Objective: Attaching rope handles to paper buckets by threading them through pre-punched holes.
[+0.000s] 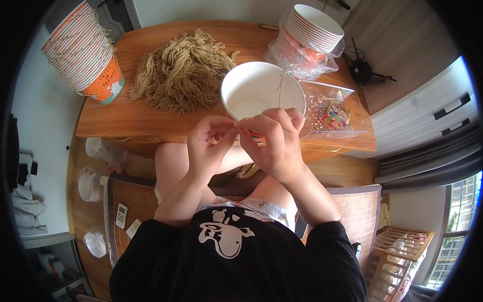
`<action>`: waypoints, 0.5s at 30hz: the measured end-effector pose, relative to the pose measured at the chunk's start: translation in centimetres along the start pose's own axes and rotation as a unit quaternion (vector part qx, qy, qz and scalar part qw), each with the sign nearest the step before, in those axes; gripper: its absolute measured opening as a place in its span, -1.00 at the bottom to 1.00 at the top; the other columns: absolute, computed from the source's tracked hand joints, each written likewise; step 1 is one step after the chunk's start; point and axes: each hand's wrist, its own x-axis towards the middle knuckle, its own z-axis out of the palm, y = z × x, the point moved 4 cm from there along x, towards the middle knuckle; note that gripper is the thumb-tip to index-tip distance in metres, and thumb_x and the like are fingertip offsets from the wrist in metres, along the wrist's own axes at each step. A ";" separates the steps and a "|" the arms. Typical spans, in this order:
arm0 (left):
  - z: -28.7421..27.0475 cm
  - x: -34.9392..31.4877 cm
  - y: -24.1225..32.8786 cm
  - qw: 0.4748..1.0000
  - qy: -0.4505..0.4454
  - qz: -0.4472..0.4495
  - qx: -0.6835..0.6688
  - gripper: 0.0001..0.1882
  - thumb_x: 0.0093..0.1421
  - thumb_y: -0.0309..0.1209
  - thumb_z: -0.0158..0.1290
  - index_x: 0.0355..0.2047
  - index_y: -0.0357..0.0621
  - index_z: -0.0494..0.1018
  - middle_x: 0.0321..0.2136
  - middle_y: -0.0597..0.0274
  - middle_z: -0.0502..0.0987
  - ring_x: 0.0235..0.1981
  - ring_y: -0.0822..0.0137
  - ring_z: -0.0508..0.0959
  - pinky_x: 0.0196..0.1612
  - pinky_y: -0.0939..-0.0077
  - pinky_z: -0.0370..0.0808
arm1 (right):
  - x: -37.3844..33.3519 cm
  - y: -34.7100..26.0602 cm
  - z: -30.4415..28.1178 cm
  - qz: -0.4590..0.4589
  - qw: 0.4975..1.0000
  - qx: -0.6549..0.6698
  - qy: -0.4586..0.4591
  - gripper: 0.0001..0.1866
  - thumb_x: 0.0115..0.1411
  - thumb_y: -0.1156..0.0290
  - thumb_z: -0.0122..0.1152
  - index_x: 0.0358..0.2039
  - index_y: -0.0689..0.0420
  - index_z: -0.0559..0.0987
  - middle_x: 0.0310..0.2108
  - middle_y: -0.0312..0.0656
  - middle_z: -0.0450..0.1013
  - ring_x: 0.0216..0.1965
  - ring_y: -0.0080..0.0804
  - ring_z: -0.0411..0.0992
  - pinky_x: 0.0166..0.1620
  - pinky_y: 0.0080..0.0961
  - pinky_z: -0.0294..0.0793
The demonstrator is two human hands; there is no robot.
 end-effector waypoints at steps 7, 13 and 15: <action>0.2 0.1 -0.9 0.999 -0.038 0.004 -0.028 -0.87 0.24 -0.61 0.21 -0.20 -0.31 0.56 -0.31 0.24 0.66 -0.32 0.55 0.63 -0.27 0.68 0.51 | -0.1 0.4 -0.1 -0.002 1.000 0.003 0.005 -0.46 -0.07 0.55 0.52 -0.07 -0.01 0.50 -0.28 -0.52 0.56 -0.27 -0.46 0.46 -0.06 -0.32 0.20; 0.4 0.1 -1.3 0.995 -0.059 -0.036 -0.075 -0.84 0.27 -0.60 0.18 -0.14 -0.28 0.55 -0.30 0.26 0.65 -0.33 0.59 0.59 -0.28 0.72 0.46 | -0.5 0.8 -0.3 0.007 1.000 -0.001 0.004 -0.43 -0.04 0.54 0.50 -0.01 0.00 0.44 -0.22 -0.52 0.58 -0.21 -0.43 0.45 -0.03 -0.30 0.18; 0.4 0.1 -1.1 0.995 -0.061 -0.037 -0.076 -0.84 0.27 -0.60 0.18 -0.13 -0.29 0.55 -0.30 0.26 0.65 -0.32 0.59 0.59 -0.27 0.71 0.47 | -0.6 0.8 -0.4 0.004 1.000 -0.008 -0.011 -0.42 -0.03 0.54 0.49 0.00 0.00 0.43 -0.21 -0.51 0.58 -0.20 -0.43 0.45 -0.03 -0.29 0.17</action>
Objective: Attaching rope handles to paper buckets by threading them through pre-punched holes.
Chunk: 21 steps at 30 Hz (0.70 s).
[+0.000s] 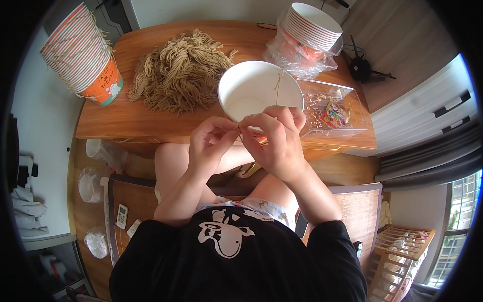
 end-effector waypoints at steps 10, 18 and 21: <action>0.2 -0.2 -0.1 1.000 0.004 0.021 0.001 -0.86 0.28 -0.62 0.17 -0.15 -0.35 0.56 -0.28 0.24 0.64 -0.30 0.58 0.60 -0.22 0.69 0.53 | -0.2 0.6 -0.1 -0.030 0.999 -0.005 -0.013 -0.49 0.02 0.48 0.49 0.01 -0.06 0.54 -0.25 -0.52 0.54 -0.20 -0.47 0.44 -0.03 -0.32 0.15; 0.1 -0.1 0.5 0.998 0.025 0.032 0.045 -0.88 0.26 -0.61 0.19 -0.19 -0.34 0.58 -0.32 0.26 0.65 -0.33 0.57 0.61 -0.24 0.68 0.54 | -0.1 -0.2 -0.1 -0.114 0.990 -0.077 -0.006 -0.49 -0.02 0.41 0.46 -0.01 -0.04 0.53 -0.33 -0.58 0.54 -0.22 -0.53 0.42 -0.02 -0.36 0.14; 0.1 -0.1 0.0 0.999 0.025 0.030 0.037 -0.87 0.25 -0.61 0.20 -0.19 -0.33 0.59 -0.32 0.25 0.66 -0.33 0.57 0.62 -0.23 0.67 0.55 | -0.2 -0.2 0.0 -0.124 0.988 -0.087 0.007 -0.47 -0.06 0.41 0.46 -0.01 -0.04 0.53 -0.28 -0.57 0.56 -0.24 -0.54 0.41 -0.01 -0.36 0.14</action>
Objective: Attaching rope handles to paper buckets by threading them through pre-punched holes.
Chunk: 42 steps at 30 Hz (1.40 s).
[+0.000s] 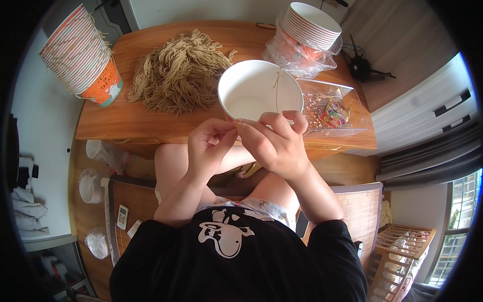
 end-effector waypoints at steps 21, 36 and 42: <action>0.2 2.1 2.0 0.908 0.011 0.291 0.301 -0.62 -0.12 -0.60 0.38 -0.25 0.06 0.72 -0.43 0.40 0.49 -0.43 0.36 0.46 -0.34 0.44 0.39 | -0.6 -0.3 -0.6 0.108 0.988 0.107 0.017 -0.41 -0.12 0.57 0.51 -0.03 -0.05 0.55 -0.29 -0.55 0.62 -0.28 -0.52 0.43 -0.09 -0.43 0.17; 0.6 2.3 2.7 0.882 0.007 0.336 0.331 -0.69 -0.12 -0.54 0.39 -0.31 0.07 0.72 -0.48 0.46 0.50 -0.47 0.39 0.45 -0.37 0.44 0.34 | -3.2 -0.4 -0.7 0.185 0.960 0.204 0.051 -0.38 -0.06 0.59 0.47 0.01 0.07 0.38 -0.17 -0.31 0.65 -0.18 -0.37 0.46 0.01 -0.35 0.23; 1.1 1.9 2.7 0.887 0.001 0.333 0.321 -0.65 -0.13 -0.55 0.39 -0.27 0.06 0.72 -0.46 0.46 0.51 -0.44 0.39 0.46 -0.36 0.45 0.36 | -3.5 -0.4 -0.8 0.171 0.981 0.079 0.047 -0.47 -0.04 0.51 0.51 -0.05 0.00 0.49 -0.19 -0.47 0.61 -0.17 -0.40 0.42 -0.04 -0.32 0.17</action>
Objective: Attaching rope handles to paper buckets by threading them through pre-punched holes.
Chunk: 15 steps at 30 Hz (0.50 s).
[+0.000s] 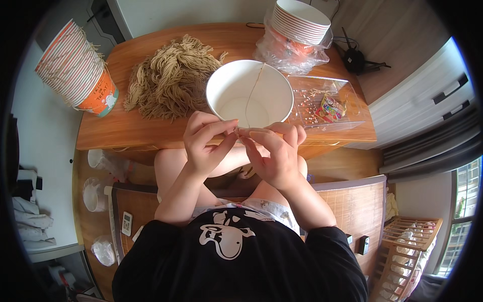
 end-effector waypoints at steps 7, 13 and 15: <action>-0.1 -0.2 0.7 0.994 -0.003 0.095 0.058 -0.58 -0.22 -0.28 0.48 -0.24 0.16 0.73 -0.43 0.57 0.48 -0.40 0.42 0.46 -0.31 0.45 0.35 | 0.6 0.1 -1.1 0.014 1.000 -0.021 -0.006 -0.47 -0.02 0.47 0.55 -0.02 -0.03 0.53 -0.19 -0.55 0.60 -0.19 -0.47 0.44 -0.05 -0.33 0.16; 0.3 0.2 1.3 0.981 -0.021 0.149 0.122 -0.54 -0.30 -0.06 0.48 -0.31 0.22 0.71 -0.43 0.63 0.44 -0.38 0.44 0.45 -0.29 0.45 0.33 | 0.5 -0.2 -2.1 0.022 0.999 -0.042 -0.026 -0.44 -0.03 0.47 0.56 -0.01 -0.01 0.50 -0.20 -0.54 0.60 -0.21 -0.46 0.44 -0.05 -0.32 0.17; 0.4 0.3 1.5 0.979 -0.022 0.148 0.137 -0.55 -0.29 -0.05 0.49 -0.31 0.22 0.70 -0.43 0.63 0.44 -0.37 0.43 0.45 -0.29 0.44 0.34 | 0.4 -0.2 -2.5 0.023 0.998 -0.051 -0.027 -0.44 -0.03 0.47 0.55 -0.01 0.00 0.49 -0.20 -0.52 0.60 -0.21 -0.45 0.43 -0.05 -0.31 0.18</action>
